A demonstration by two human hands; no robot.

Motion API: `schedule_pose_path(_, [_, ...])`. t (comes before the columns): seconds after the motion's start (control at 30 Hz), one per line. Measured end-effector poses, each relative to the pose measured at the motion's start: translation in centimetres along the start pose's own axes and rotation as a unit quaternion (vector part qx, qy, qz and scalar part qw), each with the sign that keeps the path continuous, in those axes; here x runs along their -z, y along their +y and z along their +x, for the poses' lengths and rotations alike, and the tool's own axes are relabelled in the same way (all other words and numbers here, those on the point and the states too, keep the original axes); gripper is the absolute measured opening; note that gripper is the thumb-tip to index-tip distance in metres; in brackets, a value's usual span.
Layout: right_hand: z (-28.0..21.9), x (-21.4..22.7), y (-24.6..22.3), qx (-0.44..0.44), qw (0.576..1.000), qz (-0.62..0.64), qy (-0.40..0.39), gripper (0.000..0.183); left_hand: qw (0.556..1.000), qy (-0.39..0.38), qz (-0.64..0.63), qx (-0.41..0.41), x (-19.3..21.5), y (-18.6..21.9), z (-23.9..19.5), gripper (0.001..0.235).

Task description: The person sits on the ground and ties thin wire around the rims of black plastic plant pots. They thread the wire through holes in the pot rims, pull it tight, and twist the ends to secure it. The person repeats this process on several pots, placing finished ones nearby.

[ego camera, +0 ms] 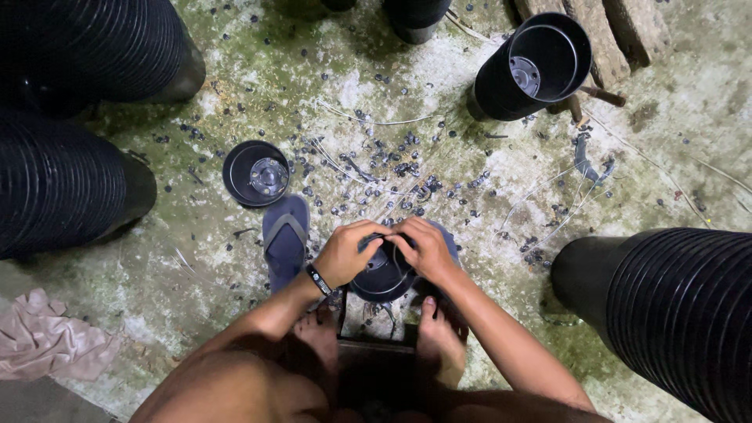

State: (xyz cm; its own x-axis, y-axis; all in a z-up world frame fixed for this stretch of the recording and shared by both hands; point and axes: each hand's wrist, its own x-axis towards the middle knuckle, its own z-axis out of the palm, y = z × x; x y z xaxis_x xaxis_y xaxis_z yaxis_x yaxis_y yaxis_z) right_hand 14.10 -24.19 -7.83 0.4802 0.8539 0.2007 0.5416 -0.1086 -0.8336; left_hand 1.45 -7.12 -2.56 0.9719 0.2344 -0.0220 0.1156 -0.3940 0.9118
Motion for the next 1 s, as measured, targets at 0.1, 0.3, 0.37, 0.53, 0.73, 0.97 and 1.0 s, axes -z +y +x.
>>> schedule_pose_path(0.1, [-0.1, 0.0, -0.3, 0.002, 0.999, 0.024, -0.026, 0.018, 0.999, 0.022, -0.019, 0.044, -0.4, -0.2, -0.4, 0.014])
schedule_pose_path(0.3, [-0.1, -0.7, -0.1, -0.011, 0.999, 0.029, -0.038, 0.019, 0.997, 0.042, -0.053, 0.048, -0.5, -0.6, -0.8, 0.015])
schedule_pose_path(0.37, [-0.3, -0.6, 0.1, -0.043, 0.997, 0.033, -0.05, 0.02, 0.997, 0.051, -0.056, 0.033, -0.8, -1.0, -1.1, 0.017])
schedule_pose_path(0.53, [-0.7, -0.6, 0.2, -0.108, 0.991, 0.047, -0.06, 0.022, 0.99, 0.047, -0.106, 0.074, -2.1, -3.0, -1.9, 0.02])
schedule_pose_path(0.73, [-1.1, -0.6, 0.2, -0.138, 0.987, 0.014, -0.085, 0.023, 0.98, 0.045, -0.152, 0.123, -4.5, -6.2, -2.6, 0.018])
schedule_pose_path(0.97, [-2.3, 0.9, -0.2, -0.149, 0.98, 0.044, -0.122, 0.022, 0.99, 0.077, -0.055, 0.105, -8.4, -8.2, -4.6, 0.015])
schedule_pose_path(1.0, [-2.5, 1.0, -0.1, -0.131, 0.982, 0.053, -0.123, 0.023, 0.992, 0.078, -0.049, 0.089, -8.8, -8.5, -5.0, 0.015])
